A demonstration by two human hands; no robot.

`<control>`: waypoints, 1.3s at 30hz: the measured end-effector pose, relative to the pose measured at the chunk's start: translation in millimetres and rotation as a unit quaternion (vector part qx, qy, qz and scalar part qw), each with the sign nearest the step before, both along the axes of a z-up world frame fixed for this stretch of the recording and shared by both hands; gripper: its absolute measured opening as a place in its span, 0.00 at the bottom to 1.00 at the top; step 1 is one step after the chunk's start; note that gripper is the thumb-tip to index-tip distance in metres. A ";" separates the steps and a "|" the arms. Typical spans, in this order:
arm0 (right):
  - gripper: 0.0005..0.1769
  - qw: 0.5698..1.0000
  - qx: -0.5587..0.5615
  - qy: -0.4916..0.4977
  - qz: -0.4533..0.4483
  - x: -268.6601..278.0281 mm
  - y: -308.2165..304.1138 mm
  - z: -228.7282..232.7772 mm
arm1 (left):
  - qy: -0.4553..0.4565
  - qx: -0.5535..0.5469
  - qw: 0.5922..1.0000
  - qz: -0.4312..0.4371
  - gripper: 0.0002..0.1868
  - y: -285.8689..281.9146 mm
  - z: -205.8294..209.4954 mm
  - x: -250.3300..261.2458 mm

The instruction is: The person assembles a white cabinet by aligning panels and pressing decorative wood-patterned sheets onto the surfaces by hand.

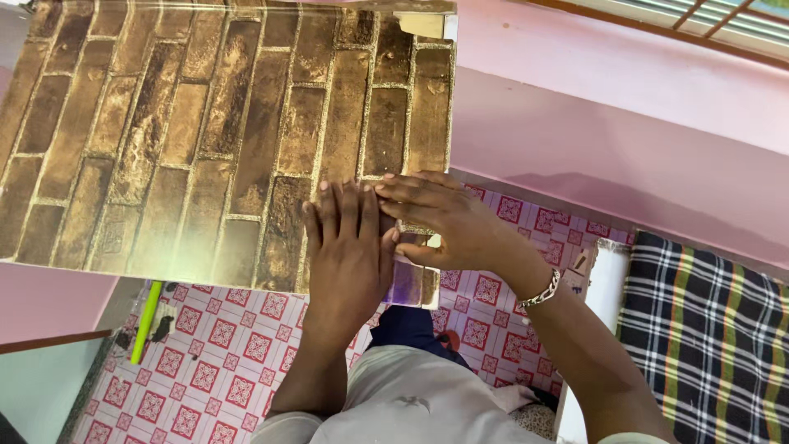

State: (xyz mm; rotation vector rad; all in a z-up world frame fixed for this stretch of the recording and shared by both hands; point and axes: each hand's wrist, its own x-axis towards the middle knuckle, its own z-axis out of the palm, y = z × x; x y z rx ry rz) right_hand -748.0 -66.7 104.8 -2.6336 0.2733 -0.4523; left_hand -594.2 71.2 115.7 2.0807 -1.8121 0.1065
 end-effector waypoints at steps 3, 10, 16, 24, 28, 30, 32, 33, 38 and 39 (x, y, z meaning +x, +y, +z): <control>0.30 0.999 -0.011 -0.016 0.028 -4.8 -10.3 1.1 | -0.006 0.012 0.999 0.035 0.32 -3.7 1.1 -12.5; 0.23 0.993 -0.080 0.001 0.090 6.6 -55.8 1.1 | -0.008 0.049 0.995 0.091 0.35 -16.6 10.0 -27.7; 0.37 0.991 -0.077 0.033 0.108 24.1 -102.3 4.4 | -0.022 0.069 0.989 0.132 0.35 -33.7 15.8 -38.2; 0.48 0.983 -0.126 0.093 0.098 60.5 -176.4 -2.2 | 0.037 0.062 0.977 0.202 0.35 -38.7 18.0 -51.6; 0.52 0.984 -0.145 0.088 0.062 85.6 -216.0 2.0 | -0.062 0.089 0.952 0.287 0.36 -59.0 11.7 -92.6; 0.49 0.991 -0.091 0.071 0.060 95.4 -230.1 1.3 | -0.020 0.080 0.940 0.330 0.46 -70.4 11.6 -110.7; 0.47 0.995 -0.056 0.074 0.038 100.7 -242.2 0.2 | -0.021 0.081 0.921 0.379 0.52 -87.3 7.1 -122.1; 0.46 0.995 -0.049 0.083 0.023 106.0 -247.4 1.2 | -0.042 0.087 0.907 0.411 0.52 -97.5 4.9 -124.7; 0.40 0.989 -0.055 0.136 -0.031 133.5 -278.4 -12.0 | -0.079 0.043 0.878 0.471 0.48 -109.6 -1.5 -127.6; 0.31 0.992 -0.070 0.101 -0.023 134.0 -280.9 -20.9 | -0.081 0.043 0.879 0.467 0.47 -107.7 -2.0 -128.2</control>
